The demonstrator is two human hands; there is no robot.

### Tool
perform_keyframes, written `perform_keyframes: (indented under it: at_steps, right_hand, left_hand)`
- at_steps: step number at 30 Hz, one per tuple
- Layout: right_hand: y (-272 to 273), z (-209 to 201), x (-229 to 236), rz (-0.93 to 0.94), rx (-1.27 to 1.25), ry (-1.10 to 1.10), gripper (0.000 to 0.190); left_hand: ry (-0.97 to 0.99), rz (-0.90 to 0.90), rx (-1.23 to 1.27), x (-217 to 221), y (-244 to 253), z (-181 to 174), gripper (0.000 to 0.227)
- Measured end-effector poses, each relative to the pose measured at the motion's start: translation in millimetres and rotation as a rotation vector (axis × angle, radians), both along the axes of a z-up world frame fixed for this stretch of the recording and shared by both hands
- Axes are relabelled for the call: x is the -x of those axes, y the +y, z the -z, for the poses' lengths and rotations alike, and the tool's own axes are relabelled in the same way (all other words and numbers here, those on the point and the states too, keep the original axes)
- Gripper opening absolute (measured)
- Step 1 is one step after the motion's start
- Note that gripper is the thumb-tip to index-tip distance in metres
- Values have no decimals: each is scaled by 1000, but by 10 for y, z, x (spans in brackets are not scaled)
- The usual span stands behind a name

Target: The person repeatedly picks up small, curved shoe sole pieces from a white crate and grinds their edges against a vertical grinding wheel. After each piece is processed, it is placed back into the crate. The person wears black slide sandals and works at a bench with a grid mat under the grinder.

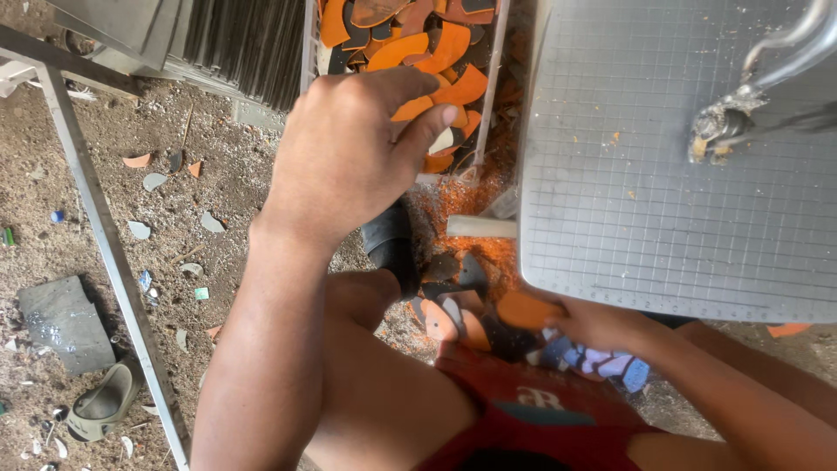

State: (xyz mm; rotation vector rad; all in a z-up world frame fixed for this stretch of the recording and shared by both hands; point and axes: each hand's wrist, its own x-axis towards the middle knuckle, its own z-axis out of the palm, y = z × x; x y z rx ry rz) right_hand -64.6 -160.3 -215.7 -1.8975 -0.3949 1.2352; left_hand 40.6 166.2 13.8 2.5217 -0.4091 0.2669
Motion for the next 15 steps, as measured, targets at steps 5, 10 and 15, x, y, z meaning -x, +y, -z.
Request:
perform_keyframes:
  at_steps: [5, 10, 15]
  right_hand:
    - [-283, -1491, 182, -86, 340, 190, 58]
    - [-621, -1995, 142, 264, -83, 92, 47]
    - [-845, -2018, -135, 385, -184, -210, 44]
  left_hand:
    - [-79, 61, 4, -26, -183, -21, 22]
    - [-49, 64, -20, -42, -445, -58, 21]
    - [-69, 128, 20, -25, -659, -109, 19]
